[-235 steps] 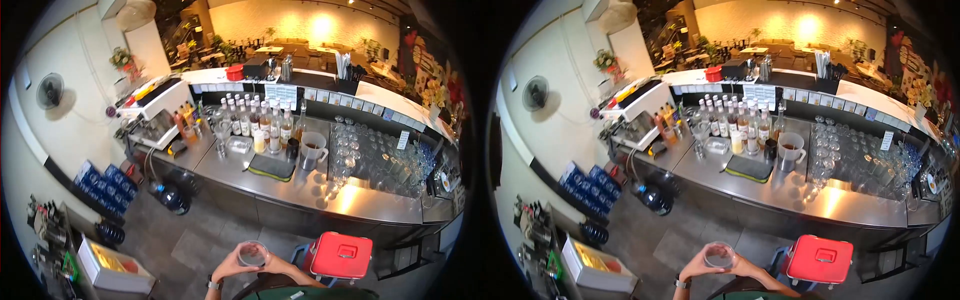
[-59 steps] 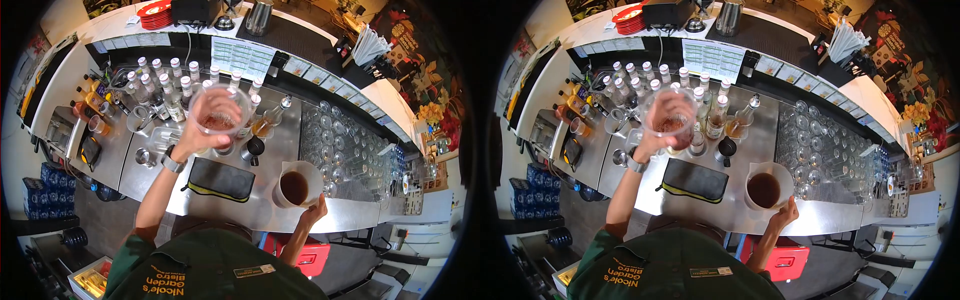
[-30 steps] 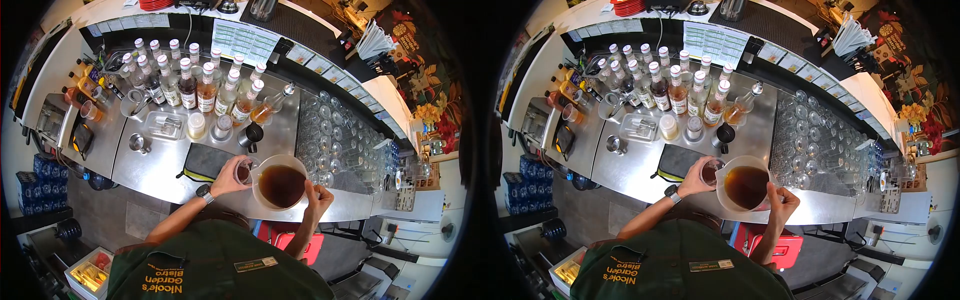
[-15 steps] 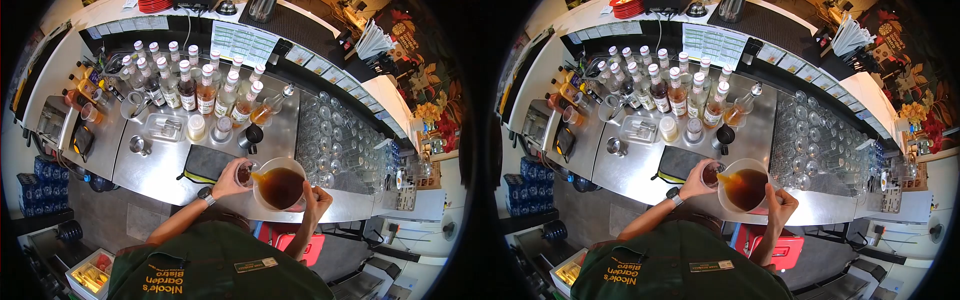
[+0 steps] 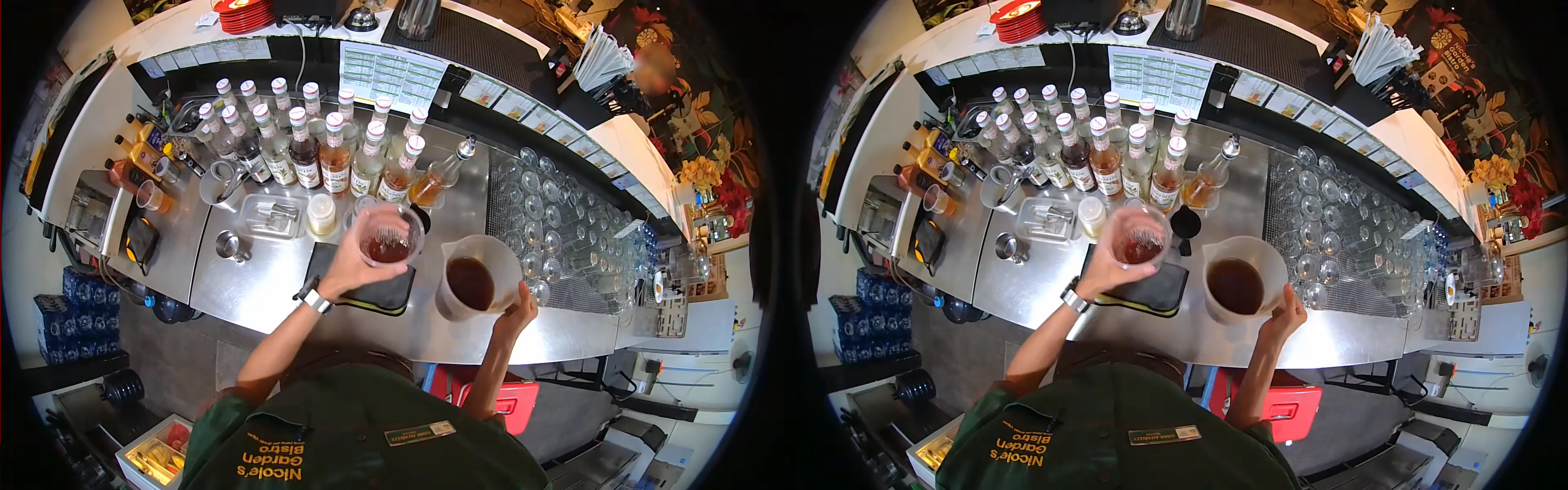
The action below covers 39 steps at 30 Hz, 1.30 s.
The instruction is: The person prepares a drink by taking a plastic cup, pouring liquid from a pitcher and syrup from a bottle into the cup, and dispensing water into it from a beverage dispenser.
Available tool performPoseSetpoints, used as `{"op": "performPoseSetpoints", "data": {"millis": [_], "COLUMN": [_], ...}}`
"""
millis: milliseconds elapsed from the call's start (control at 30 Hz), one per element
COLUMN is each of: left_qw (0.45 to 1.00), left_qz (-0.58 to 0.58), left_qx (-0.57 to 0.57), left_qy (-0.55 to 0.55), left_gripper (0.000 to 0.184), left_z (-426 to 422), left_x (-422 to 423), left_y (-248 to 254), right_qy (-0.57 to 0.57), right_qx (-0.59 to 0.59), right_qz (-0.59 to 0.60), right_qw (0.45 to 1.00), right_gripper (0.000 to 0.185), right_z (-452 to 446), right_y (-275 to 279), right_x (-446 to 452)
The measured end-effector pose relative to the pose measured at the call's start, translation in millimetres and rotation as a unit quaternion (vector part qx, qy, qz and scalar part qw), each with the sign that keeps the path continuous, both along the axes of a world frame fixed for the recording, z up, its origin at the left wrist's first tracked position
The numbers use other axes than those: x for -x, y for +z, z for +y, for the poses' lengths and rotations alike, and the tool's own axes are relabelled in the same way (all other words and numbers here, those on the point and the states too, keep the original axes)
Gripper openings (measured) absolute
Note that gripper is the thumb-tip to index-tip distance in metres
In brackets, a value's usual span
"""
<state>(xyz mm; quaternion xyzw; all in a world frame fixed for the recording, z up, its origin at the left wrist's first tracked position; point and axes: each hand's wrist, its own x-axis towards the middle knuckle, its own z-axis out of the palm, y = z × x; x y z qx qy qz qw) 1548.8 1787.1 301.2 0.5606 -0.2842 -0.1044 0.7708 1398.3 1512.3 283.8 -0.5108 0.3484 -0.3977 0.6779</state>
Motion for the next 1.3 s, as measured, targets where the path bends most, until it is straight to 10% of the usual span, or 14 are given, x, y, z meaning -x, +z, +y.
{"op": "performPoseSetpoints", "data": {"millis": [367, 700, 933, 1300], "left_qw": [0.978, 0.991, 0.993, 0.992], "left_qz": [-0.012, 0.013, -0.011, 0.066], "left_qx": [0.089, 0.066, -0.057, -0.036], "left_qy": [-0.187, -0.115, -0.103, -0.104], "left_gripper": [0.091, 0.108, 0.109, 0.107], "left_z": [54, 66, 70, 72], "left_x": [-79, -68, -33, 5], "left_y": [139, 112, 70, 28], "right_qy": [-0.008, -0.038, -0.353, 0.121], "right_qx": [-0.046, 0.095, 0.214, 0.433], "right_qz": [-0.073, -0.044, 0.136, 0.009], "right_qw": [0.996, 0.994, 0.901, 0.893], "right_gripper": [0.033, 0.045, 0.037, 0.065], "right_z": [-61, -82, -27, 24], "right_y": [-98, -162, -113, -34], "right_x": [-67, -67, -73, -217]}}
